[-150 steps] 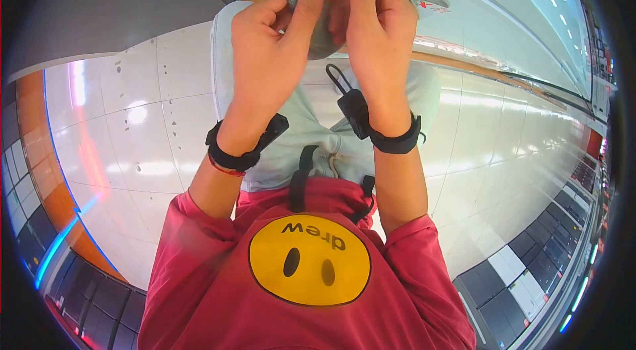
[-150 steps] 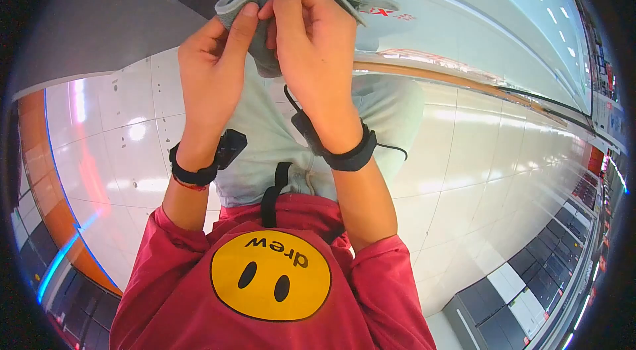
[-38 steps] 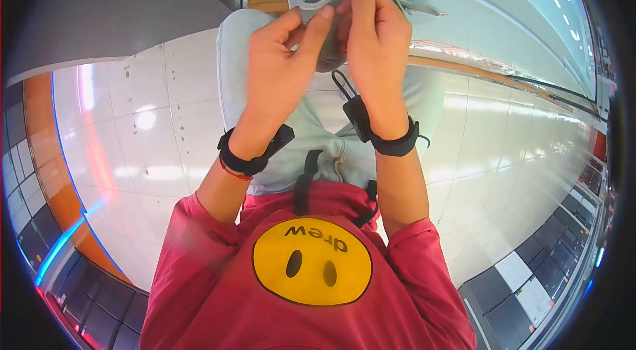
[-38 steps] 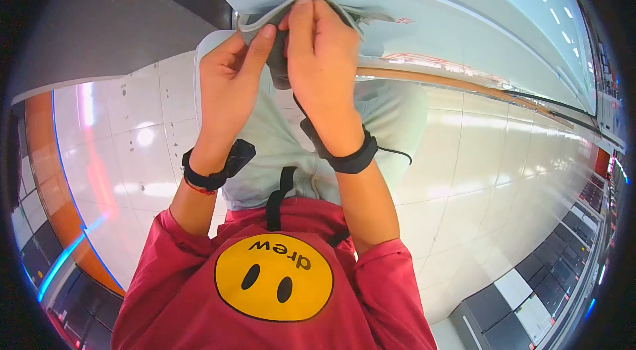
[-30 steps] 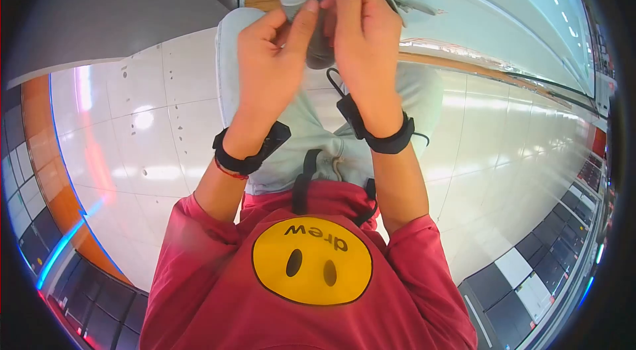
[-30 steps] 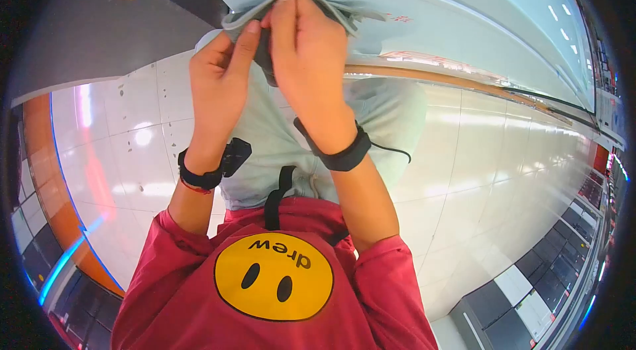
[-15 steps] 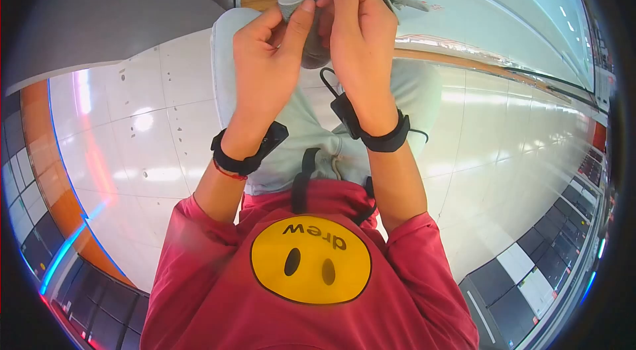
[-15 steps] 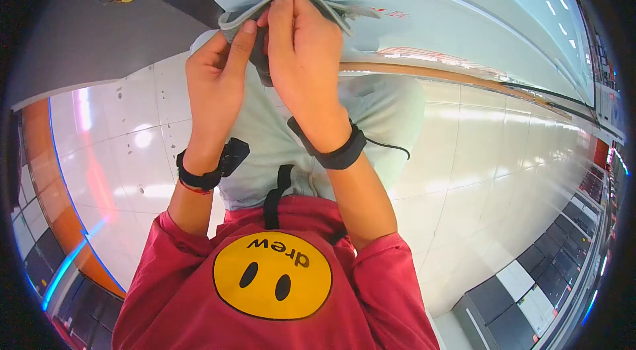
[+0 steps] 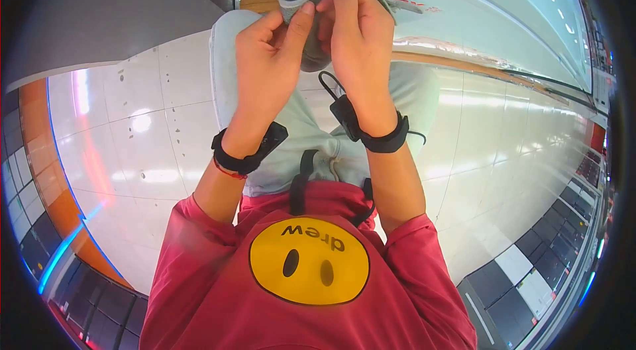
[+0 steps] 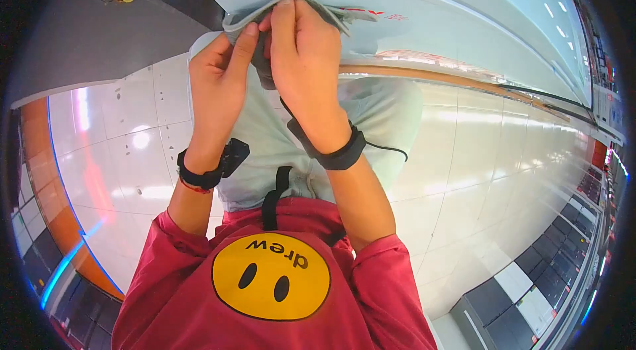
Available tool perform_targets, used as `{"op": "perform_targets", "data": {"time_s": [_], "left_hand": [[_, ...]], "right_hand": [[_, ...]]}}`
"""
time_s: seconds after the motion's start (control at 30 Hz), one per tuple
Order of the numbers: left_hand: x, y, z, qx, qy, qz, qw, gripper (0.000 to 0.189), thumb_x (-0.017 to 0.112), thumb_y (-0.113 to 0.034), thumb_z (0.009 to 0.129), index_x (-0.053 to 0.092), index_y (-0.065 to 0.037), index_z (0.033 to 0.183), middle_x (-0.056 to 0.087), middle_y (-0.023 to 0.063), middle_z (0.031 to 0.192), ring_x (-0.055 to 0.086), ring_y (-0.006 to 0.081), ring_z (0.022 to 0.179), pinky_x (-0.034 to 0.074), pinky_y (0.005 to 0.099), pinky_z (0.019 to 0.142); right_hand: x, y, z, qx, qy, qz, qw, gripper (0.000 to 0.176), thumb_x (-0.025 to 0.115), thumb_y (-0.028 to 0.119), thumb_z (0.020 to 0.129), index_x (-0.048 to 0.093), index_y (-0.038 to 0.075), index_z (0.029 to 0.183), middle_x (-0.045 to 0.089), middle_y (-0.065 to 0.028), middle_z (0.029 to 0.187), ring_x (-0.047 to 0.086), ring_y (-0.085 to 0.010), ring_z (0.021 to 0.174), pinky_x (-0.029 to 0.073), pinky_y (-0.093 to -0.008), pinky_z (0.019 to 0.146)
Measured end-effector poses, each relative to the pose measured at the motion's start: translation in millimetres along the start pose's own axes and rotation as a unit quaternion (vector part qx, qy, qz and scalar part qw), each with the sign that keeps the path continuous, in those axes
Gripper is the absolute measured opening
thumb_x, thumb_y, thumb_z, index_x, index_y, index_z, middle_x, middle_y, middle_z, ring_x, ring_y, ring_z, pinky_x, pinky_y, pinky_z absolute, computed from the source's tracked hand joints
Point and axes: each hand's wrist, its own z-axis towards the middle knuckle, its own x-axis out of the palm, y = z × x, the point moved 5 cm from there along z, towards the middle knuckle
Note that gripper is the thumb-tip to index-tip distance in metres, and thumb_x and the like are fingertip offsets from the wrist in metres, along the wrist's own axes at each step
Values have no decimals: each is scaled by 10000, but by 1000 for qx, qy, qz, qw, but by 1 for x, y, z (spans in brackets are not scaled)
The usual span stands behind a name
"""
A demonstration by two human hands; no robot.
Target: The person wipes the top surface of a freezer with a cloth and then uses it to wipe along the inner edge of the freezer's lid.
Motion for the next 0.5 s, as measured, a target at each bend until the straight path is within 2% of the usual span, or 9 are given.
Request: {"op": "perform_targets", "data": {"time_s": [0.2, 0.3, 0.5], "left_hand": [[-2, -15, 5, 42, -51, -35, 997, 308, 708, -241, 1022, 684, 8, 841, 465, -104, 646, 324, 14, 630, 241, 249, 533], [-5, -1, 5, 12, -11, -8, 1000, 321, 710, -235, 1020, 665, 5, 811, 436, -106, 635, 308, 15, 627, 226, 255, 528], [-1, 2, 2, 12, -6, -26, 1000, 315, 710, -230, 1019, 662, 2, 811, 440, -105, 628, 310, 11, 626, 226, 251, 527]], "right_hand": [[8, 19, 0, -27, 0, 21, 999, 395, 479, 254, 1086, 642, 0, 831, 563, -47, 571, 518, -131, 519, 427, -316, 540], [5, 12, 0, -19, -2, 13, 1000, 398, 482, 255, 1084, 643, -3, 827, 562, -49, 568, 517, -132, 518, 427, -317, 541], [3, 9, -1, -11, -7, 11, 1000, 390, 491, 250, 1080, 643, 2, 821, 557, -47, 563, 512, -133, 514, 423, -325, 539]]}}
